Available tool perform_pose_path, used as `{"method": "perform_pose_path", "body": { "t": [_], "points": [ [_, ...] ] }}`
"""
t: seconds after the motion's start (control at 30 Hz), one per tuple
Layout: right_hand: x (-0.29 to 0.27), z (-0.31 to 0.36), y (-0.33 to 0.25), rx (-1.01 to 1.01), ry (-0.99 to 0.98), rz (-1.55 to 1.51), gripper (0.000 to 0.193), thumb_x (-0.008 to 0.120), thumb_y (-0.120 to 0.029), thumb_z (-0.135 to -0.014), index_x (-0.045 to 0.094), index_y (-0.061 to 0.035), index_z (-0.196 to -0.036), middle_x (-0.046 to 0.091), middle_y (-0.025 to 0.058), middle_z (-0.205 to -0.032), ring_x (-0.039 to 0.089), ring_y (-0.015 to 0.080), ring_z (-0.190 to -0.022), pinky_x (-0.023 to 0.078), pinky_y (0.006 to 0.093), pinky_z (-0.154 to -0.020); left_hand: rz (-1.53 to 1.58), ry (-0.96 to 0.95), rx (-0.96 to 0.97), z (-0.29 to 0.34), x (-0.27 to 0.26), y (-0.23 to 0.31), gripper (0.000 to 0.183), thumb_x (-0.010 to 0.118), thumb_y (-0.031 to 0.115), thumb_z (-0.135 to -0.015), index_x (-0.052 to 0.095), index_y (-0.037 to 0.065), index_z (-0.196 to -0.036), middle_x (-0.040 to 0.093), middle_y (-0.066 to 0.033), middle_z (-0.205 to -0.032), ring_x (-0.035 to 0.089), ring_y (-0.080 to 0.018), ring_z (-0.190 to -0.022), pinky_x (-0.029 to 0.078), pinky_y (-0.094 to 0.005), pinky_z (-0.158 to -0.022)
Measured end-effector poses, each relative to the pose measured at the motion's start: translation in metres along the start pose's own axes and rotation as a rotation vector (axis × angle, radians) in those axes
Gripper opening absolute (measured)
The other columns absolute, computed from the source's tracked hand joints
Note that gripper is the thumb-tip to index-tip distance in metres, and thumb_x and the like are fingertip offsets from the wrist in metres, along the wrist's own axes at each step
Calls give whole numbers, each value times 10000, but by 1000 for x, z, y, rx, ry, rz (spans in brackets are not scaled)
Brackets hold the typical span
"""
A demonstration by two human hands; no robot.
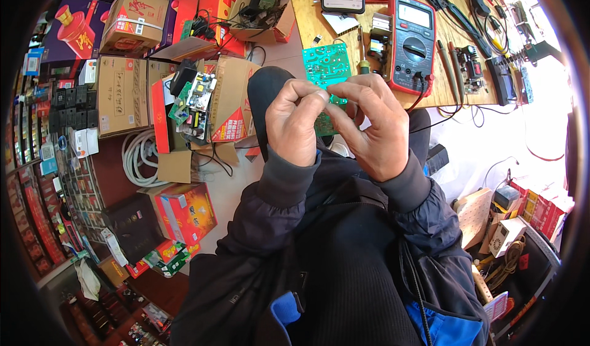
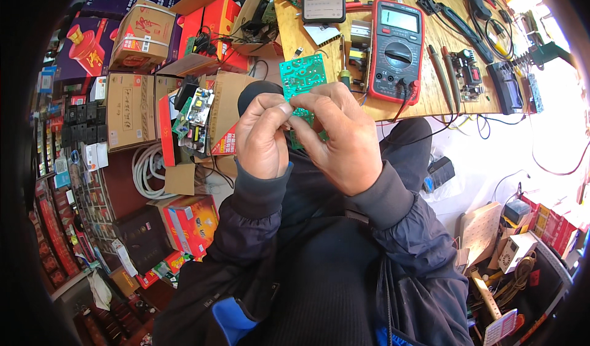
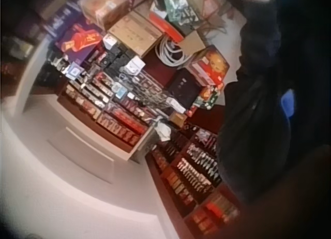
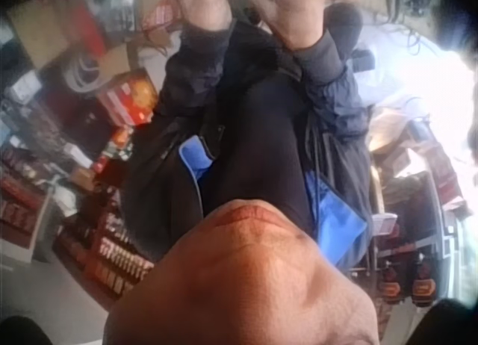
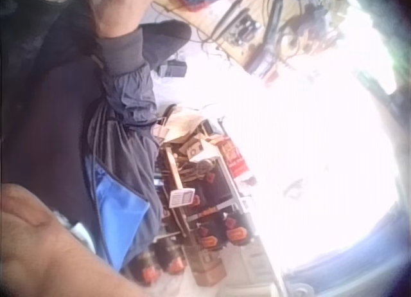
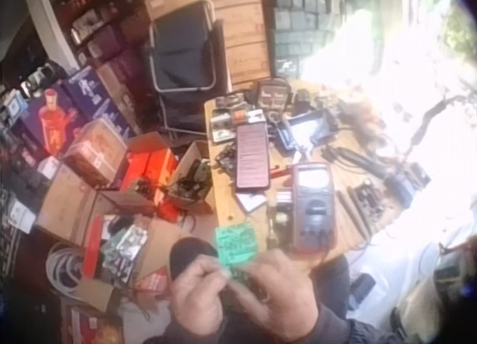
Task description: The person holds a green circuit board on their lap and uses a soldering iron to touch several points on the board. They then use a multimeter with probes to test multiple locations on the board and a small component. The person repeats soldering and testing actions throughout the clip.
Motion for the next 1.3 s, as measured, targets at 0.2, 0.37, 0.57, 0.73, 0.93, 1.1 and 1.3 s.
{"method": "perform_pose_path", "body": {
  "t": [0.2, 0.37, 0.57, 0.73, 0.93, 1.1, 1.3],
  "points": [
    [-1, 1, 4, 77, -14, -113, 264, 792, 40, -893, 742, -23, -1145, 683, 95, -1038, 656, 151, -730, 536, 293, -645, 45, -41, -43, 1, 0, 3, 44, 692, 56, -991, 688, 15, -977, 666, 4, -934, 571, -63, -883, 478, -256, -849],
    [-11, -4, 9, 99, -15, -142, 185, 782, 38, -904, 754, -2, -1082, 698, 80, -988, 652, 129, -732, 533, 275, -644, 52, -77, -85, 5, 1, 5, 65, 727, 70, -996, 696, 13, -991, 669, 15, -947, 575, -47, -867, 483, -238, -818],
    [-17, -5, 4, 35, -64, -111, 138, 779, 31, -903, 744, 7, -1034, 699, 71, -967, 660, 145, -744, 539, 280, -649, 11, -124, -69, 6, 8, 8, 81, 745, 73, -988, 706, 4, -997, 677, 12, -950, 580, -42, -865, 484, -233, -807],
    [-21, -5, 0, -16, -81, -78, 140, 772, 40, -897, 728, 9, -1027, 696, 76, -967, 676, 173, -776, 547, 296, -670, -14, -136, -89, 7, 10, 9, 94, 744, 83, -985, 716, -5, -1002, 684, 7, -947, 583, -45, -863, 486, -234, -807],
    [-24, -5, -3, -36, -87, -68, 148, 767, 48, -886, 724, 12, -1024, 692, 86, -960, 684, 191, -786, 555, 310, -685, -28, -163, -117, 6, 11, 10, 100, 737, 89, -987, 716, -7, -1004, 688, 4, -940, 584, -46, -858, 487, -236, -798],
    [-26, -4, -5, -35, -72, -49, 143, 771, 53, -867, 720, 11, -993, 687, 90, -937, 686, 200, -772, 554, 316, -683, -26, -136, -73, 10, 18, 10, 13, 698, 25, -980, 697, 23, -968, 632, 21, -884, 524, -53, -821, 430, -238, -768],
    [-25, -1, -5, 7, -14, 28, 138, 775, 62, -827, 699, 0, -924, 659, 89, -853, 660, 221, -710, 532, 331, -628, -259, -78, 77, 15, 24, 12, 75, 724, 13, -964, 678, 4, -906, 579, 0, -971, 566, -50, -807, 482, -243, -754]
  ]
}}
Point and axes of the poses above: each hand's wrist, its own z-axis away from the middle knuckle, its own x-axis out of the palm, y = z × x, the point moved 6 cm from there along -z, towards the middle knuckle
